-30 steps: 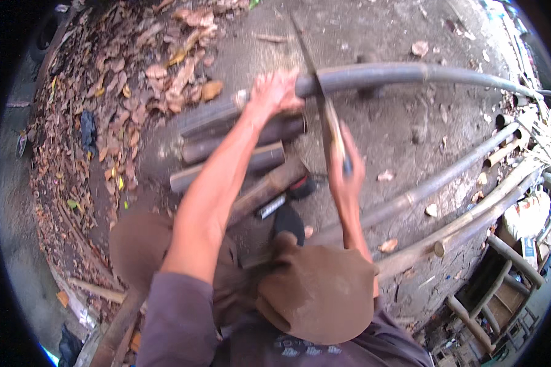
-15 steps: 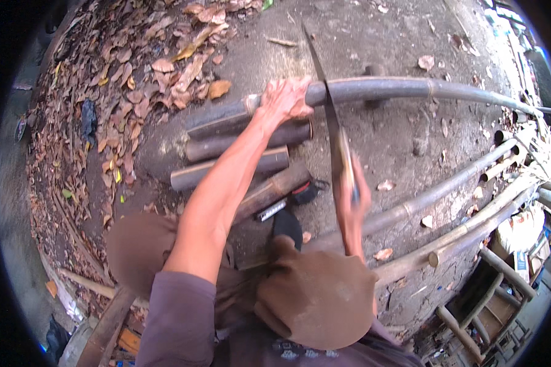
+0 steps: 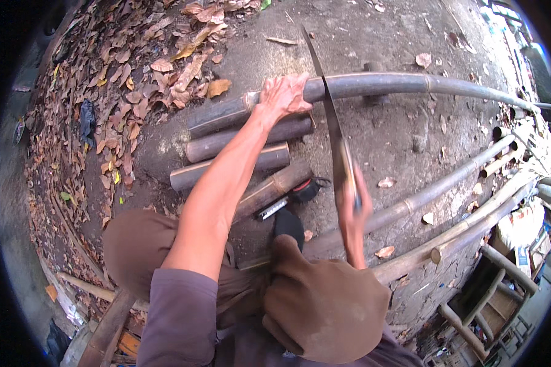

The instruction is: The person measures and cuts long bamboo poles into shorter segments using a tape measure and a hand saw. The cut pieces are placed on the ground next to the work area.

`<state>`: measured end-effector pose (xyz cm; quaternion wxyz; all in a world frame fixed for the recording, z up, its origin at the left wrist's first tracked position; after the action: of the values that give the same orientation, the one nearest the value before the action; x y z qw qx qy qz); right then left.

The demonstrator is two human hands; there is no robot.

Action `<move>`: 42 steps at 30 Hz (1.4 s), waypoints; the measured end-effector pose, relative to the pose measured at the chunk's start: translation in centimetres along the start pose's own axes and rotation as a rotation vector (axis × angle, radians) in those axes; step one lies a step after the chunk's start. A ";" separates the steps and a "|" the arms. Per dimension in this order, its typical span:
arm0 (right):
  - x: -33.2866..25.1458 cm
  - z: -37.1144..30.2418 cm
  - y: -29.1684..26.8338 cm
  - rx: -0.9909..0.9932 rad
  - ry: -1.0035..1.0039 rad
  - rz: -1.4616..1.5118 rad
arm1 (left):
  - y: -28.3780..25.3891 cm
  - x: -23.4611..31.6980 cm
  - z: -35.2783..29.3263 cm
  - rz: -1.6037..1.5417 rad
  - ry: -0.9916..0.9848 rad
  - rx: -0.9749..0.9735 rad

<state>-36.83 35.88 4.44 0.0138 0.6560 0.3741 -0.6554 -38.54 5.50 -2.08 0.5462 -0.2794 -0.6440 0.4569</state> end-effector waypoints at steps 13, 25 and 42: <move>-1.9 3.4 2.7 -0.015 0.143 0.070 | 0.7 -0.5 -1.7 -0.090 -0.059 -0.028; 0.2 3.7 3.0 0.022 0.154 0.072 | 0.7 1.0 -1.3 -0.073 0.003 -0.025; 3.1 -4.0 -8.4 0.726 0.195 0.382 | 1.9 8.7 -9.9 -0.005 0.109 -0.224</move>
<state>-38.17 45.39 6.30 -0.1323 0.7350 -0.0097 -0.6650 -31.41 16.59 -0.04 0.5470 -0.3615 -0.6610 0.3649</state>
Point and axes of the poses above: each hand's wrist, its own z-axis towards the middle knuckle, its own y-axis out of the palm, x = y × z, the point moved 6 cm from there along z, towards the middle knuckle, and after that the axes turned 12 degrees about y, right-handed, at the moved point
